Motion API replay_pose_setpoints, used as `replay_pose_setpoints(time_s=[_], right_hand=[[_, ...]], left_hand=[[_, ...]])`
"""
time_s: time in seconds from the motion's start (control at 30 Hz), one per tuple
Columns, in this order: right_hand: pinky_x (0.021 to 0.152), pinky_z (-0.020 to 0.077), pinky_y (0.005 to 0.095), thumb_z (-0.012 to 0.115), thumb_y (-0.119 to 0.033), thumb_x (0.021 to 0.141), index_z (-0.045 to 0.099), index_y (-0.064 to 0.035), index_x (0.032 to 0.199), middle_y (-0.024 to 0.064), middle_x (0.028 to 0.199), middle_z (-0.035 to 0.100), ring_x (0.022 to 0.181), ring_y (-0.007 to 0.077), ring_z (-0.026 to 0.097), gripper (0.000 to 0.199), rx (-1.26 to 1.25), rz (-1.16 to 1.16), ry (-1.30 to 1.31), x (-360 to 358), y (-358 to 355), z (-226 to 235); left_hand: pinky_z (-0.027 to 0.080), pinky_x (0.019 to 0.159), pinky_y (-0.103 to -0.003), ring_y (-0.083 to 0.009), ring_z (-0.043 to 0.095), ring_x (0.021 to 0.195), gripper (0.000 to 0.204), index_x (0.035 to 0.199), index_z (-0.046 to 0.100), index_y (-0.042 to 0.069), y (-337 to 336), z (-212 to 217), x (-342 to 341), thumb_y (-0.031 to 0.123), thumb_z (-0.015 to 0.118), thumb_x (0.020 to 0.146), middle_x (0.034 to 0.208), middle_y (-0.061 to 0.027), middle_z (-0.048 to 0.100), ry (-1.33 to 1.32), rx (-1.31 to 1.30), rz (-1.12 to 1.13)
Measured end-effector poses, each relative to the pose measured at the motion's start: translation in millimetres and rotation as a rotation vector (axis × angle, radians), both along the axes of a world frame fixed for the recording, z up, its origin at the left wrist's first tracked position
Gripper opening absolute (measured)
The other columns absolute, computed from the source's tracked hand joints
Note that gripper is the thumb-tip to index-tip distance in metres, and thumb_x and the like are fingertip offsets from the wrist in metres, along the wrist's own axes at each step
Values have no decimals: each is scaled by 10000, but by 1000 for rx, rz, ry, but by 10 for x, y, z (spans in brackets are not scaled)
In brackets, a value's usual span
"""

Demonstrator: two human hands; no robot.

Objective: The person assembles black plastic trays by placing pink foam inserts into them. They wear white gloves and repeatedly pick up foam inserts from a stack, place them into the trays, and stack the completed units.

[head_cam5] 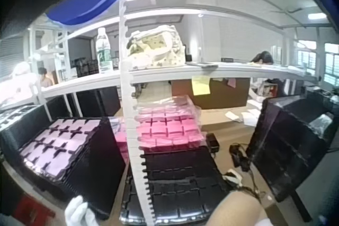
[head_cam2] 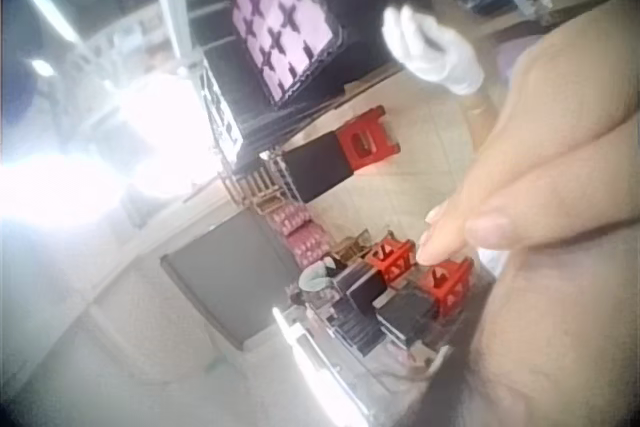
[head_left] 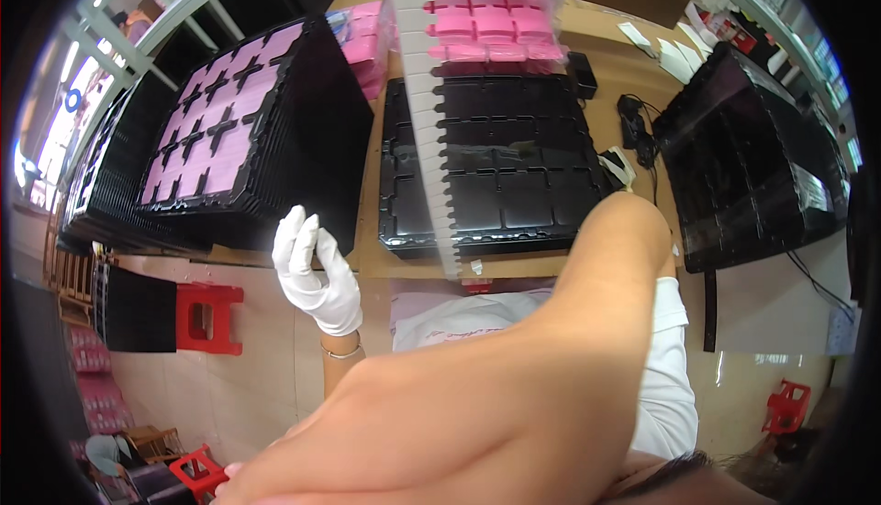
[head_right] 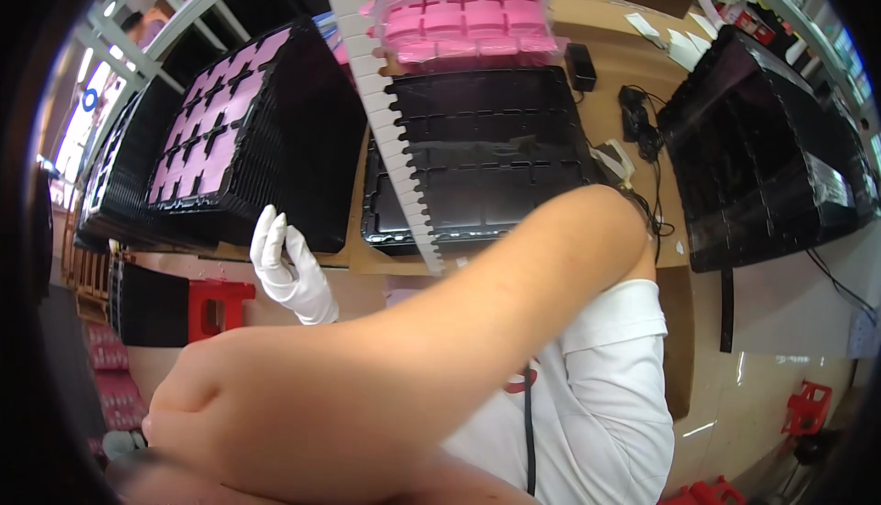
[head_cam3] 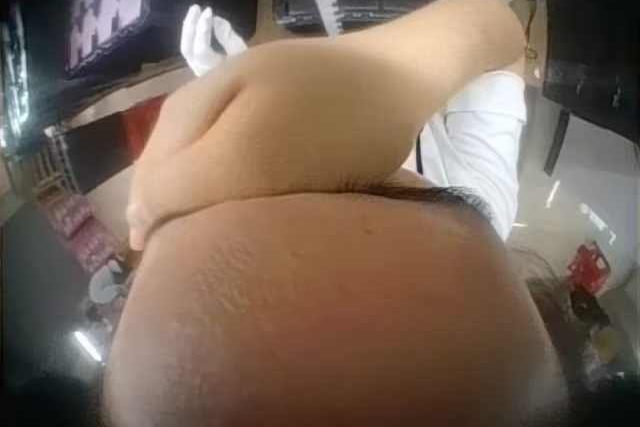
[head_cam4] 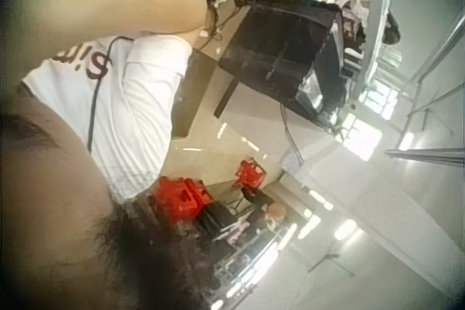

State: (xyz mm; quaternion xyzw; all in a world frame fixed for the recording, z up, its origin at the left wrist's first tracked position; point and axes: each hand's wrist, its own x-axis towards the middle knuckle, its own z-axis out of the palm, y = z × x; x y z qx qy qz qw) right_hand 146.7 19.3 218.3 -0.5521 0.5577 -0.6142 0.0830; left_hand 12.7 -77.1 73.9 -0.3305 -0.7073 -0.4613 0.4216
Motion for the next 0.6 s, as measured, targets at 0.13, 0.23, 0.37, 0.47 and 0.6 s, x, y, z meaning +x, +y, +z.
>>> replay_pose_setpoints(time_s=[0.13,0.23,0.37,0.47,0.6], right_hand=[[814,503,402,518,-164,930,546,12,1104,240,1143,583,1075,333,598,249,70,37,53,5,-136,-42],[792,507,397,529,-152,919,551,-1,1096,223,1132,588,1067,325,601,234,117,-15,87,14,-180,-40],[762,512,390,543,-137,904,558,-19,1085,201,1117,595,1056,314,604,216,159,-2,95,5,-247,-58],[740,515,385,554,-125,893,564,-32,1077,184,1105,599,1047,306,607,206,190,-29,106,32,-268,-58],[710,520,379,568,-110,878,571,-50,1066,162,1090,606,1036,295,611,197,239,-39,113,-14,-319,-44]], left_hand=[[522,781,-264,-252,587,1088,372,1164,601,33,52,3,63,-152,582,843,1227,-146,586,83,-10,32],[524,823,-277,-258,578,1109,379,1187,584,21,137,-13,39,-159,563,854,1257,-159,560,94,17,-25],[509,923,-323,-287,559,1156,356,1205,554,-18,80,-107,-26,-153,536,876,1282,-184,526,125,6,-25],[512,913,-322,-282,570,1139,339,1212,551,-18,112,-85,-26,-132,532,893,1277,-186,530,107,-29,-22],[511,828,-278,-234,585,1074,324,1221,548,-13,175,-138,-54,-103,540,909,1290,-177,530,24,-59,-52]])
